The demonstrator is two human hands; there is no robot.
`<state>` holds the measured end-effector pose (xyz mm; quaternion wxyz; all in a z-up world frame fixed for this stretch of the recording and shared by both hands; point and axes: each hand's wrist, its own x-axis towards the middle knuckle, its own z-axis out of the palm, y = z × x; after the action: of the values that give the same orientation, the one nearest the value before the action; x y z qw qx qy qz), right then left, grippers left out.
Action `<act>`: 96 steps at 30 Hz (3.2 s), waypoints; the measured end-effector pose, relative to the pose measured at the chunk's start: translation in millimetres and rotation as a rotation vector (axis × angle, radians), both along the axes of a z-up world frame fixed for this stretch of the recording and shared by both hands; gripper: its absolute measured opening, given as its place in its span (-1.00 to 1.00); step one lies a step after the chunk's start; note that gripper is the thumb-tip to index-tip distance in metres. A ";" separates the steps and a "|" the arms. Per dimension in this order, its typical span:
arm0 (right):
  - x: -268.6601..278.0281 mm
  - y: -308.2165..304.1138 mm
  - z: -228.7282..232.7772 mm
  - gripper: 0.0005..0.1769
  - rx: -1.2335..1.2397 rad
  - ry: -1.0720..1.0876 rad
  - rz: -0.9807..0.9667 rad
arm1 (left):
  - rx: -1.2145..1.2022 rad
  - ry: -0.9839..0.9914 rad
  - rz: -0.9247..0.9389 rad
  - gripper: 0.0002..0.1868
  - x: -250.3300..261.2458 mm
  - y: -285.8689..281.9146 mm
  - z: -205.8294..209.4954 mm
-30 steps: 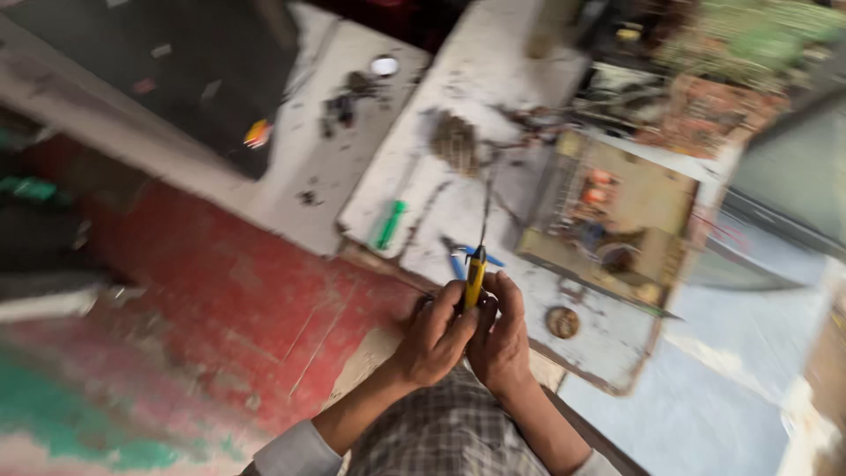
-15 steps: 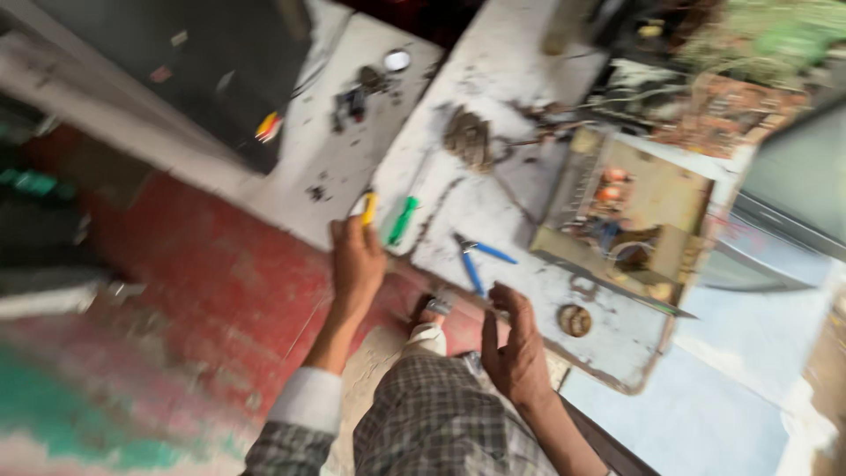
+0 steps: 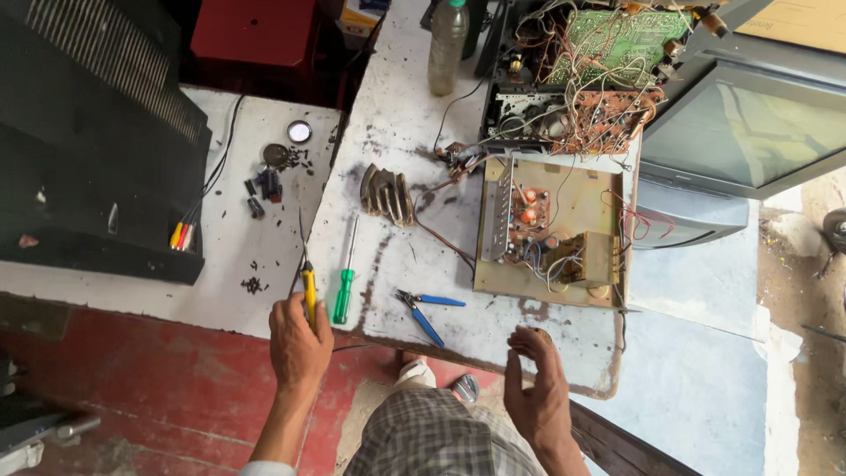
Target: The person disassembles a VCR, removes the internal circuit board, and retrieves a separate metal box containing a transformer. They then use a soldering iron and pliers to strip wires and solder connections on the circuit board.
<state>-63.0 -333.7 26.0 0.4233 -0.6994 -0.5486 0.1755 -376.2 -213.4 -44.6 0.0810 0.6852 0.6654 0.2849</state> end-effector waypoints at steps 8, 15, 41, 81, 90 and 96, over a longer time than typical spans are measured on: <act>-0.3 28.9 18.0 -0.67 0.018 -0.033 -0.111 | -0.042 0.020 -0.011 -0.70 -4.5 16.1 -4.3; 8.9 39.5 23.7 -0.75 0.079 -0.130 -0.178 | -0.097 0.011 -0.045 -0.64 -8.7 24.0 -0.2; 167.5 47.4 33.3 -0.75 0.244 -0.124 -0.255 | -0.110 -0.286 -0.377 -0.79 206.2 288.4 -38.8; 38.8 225.9 38.6 -0.40 -0.229 0.900 0.169 | -0.526 -1.441 -0.504 -0.75 197.1 178.8 115.1; 37.6 251.4 12.6 -0.78 -0.158 0.691 0.125 | -0.268 -0.901 -0.462 -0.78 191.3 177.3 135.0; 55.1 253.7 14.8 -0.77 -0.229 1.159 0.102 | -0.498 -1.225 -0.453 -0.81 194.3 180.1 113.0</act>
<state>-8.0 -79.9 40.8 0.5667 -0.5034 -0.2386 0.6071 -181.8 -33.2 68.4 0.6538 0.4839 0.3861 0.4350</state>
